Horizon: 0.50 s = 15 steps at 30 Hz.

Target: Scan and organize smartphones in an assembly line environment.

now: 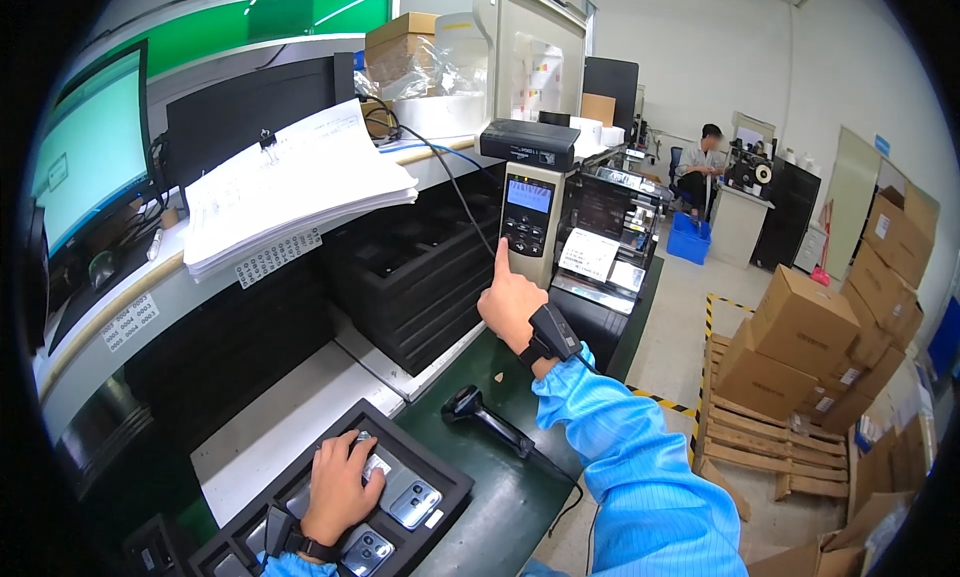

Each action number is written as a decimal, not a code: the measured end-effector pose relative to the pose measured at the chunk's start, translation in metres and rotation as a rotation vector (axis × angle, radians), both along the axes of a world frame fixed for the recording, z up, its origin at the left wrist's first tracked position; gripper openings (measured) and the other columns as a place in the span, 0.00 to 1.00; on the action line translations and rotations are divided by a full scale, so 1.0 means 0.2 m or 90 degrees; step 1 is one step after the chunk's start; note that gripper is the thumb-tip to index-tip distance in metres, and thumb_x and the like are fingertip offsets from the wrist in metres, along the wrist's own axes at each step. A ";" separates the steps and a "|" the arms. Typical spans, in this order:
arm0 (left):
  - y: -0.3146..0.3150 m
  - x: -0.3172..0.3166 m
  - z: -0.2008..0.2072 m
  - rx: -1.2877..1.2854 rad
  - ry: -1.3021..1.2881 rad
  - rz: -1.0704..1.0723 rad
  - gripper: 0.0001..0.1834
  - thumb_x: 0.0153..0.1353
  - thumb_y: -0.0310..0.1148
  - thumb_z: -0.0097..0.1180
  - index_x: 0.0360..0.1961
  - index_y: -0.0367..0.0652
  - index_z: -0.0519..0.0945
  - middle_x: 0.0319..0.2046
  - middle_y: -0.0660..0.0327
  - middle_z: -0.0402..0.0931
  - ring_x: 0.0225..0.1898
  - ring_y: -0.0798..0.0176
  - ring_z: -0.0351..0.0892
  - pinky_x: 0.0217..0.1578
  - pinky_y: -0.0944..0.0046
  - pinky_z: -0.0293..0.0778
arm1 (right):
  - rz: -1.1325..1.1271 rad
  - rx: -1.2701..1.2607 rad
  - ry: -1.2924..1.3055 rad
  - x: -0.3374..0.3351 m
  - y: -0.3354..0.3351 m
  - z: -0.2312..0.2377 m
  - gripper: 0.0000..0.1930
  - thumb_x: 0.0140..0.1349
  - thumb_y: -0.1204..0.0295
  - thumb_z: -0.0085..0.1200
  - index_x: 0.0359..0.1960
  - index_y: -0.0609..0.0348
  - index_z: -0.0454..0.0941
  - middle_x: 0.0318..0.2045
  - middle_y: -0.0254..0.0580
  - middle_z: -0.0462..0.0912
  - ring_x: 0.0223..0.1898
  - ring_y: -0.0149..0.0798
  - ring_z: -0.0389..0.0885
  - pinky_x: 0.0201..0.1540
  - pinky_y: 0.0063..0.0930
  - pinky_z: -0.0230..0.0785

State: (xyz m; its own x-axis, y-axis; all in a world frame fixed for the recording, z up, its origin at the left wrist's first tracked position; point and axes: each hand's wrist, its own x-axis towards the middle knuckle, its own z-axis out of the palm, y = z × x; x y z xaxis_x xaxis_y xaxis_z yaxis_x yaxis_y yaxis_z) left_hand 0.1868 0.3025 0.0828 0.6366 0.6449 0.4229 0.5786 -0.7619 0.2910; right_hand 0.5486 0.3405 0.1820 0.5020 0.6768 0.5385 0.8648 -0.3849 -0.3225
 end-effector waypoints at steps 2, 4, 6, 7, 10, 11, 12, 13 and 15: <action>0.00 -0.01 0.00 0.006 0.000 0.008 0.26 0.56 0.36 0.62 0.56 0.40 0.81 0.59 0.46 0.73 0.59 0.43 0.70 0.58 0.47 0.67 | 0.008 0.004 0.012 -0.04 -0.03 -0.03 0.45 0.56 0.67 0.55 0.78 0.54 0.53 0.30 0.62 0.86 0.33 0.65 0.86 0.40 0.56 0.79; 0.00 -0.01 0.00 0.003 -0.003 0.004 0.26 0.56 0.36 0.62 0.56 0.40 0.81 0.59 0.46 0.73 0.59 0.43 0.70 0.58 0.47 0.67 | 0.014 0.024 0.021 -0.08 -0.11 -0.05 0.42 0.56 0.67 0.55 0.77 0.53 0.58 0.30 0.59 0.87 0.33 0.63 0.86 0.40 0.54 0.79; 0.00 -0.01 0.01 -0.001 -0.004 0.005 0.26 0.56 0.36 0.62 0.56 0.40 0.81 0.59 0.46 0.73 0.59 0.43 0.70 0.58 0.47 0.67 | 0.036 0.026 0.045 -0.07 -0.16 -0.13 0.42 0.56 0.66 0.55 0.77 0.52 0.59 0.29 0.55 0.87 0.33 0.61 0.86 0.40 0.53 0.79; 0.00 0.00 0.01 -0.003 -0.002 0.004 0.26 0.56 0.36 0.62 0.56 0.40 0.81 0.59 0.46 0.73 0.59 0.43 0.70 0.58 0.47 0.67 | 0.055 0.029 0.067 -0.07 -0.19 -0.16 0.41 0.57 0.66 0.55 0.76 0.51 0.60 0.29 0.52 0.87 0.32 0.59 0.86 0.40 0.51 0.79; 0.00 0.00 0.01 -0.006 0.000 0.005 0.26 0.57 0.36 0.62 0.56 0.40 0.81 0.59 0.46 0.73 0.59 0.42 0.70 0.59 0.47 0.67 | 0.076 0.089 0.135 -0.04 -0.29 -0.22 0.36 0.59 0.66 0.57 0.72 0.51 0.68 0.26 0.45 0.85 0.29 0.52 0.86 0.38 0.44 0.78; -0.01 0.00 0.01 -0.006 0.001 0.005 0.26 0.57 0.36 0.62 0.57 0.40 0.81 0.59 0.45 0.73 0.59 0.42 0.70 0.59 0.47 0.67 | 0.095 0.128 0.190 -0.03 -0.31 -0.23 0.34 0.59 0.67 0.58 0.70 0.51 0.71 0.25 0.45 0.85 0.29 0.50 0.86 0.37 0.42 0.78; -0.01 -0.01 0.01 -0.006 0.001 0.008 0.26 0.57 0.36 0.62 0.57 0.40 0.81 0.59 0.45 0.73 0.59 0.42 0.70 0.59 0.47 0.67 | 0.100 0.148 0.217 -0.02 -0.34 -0.22 0.30 0.60 0.69 0.60 0.67 0.56 0.74 0.23 0.43 0.84 0.27 0.42 0.85 0.35 0.36 0.76; -0.01 -0.01 0.01 -0.002 -0.002 0.006 0.26 0.57 0.36 0.62 0.57 0.40 0.81 0.59 0.45 0.73 0.59 0.42 0.70 0.59 0.47 0.67 | 0.096 0.150 0.216 0.03 -0.36 -0.24 0.30 0.60 0.69 0.60 0.67 0.56 0.74 0.23 0.43 0.84 0.27 0.42 0.85 0.35 0.36 0.76; 0.00 0.00 0.01 0.002 -0.006 0.000 0.26 0.57 0.36 0.62 0.57 0.40 0.81 0.59 0.45 0.73 0.59 0.42 0.70 0.59 0.46 0.67 | 0.117 0.187 0.268 0.14 -0.38 -0.29 0.30 0.61 0.71 0.60 0.67 0.61 0.74 0.23 0.41 0.83 0.26 0.36 0.84 0.35 0.31 0.76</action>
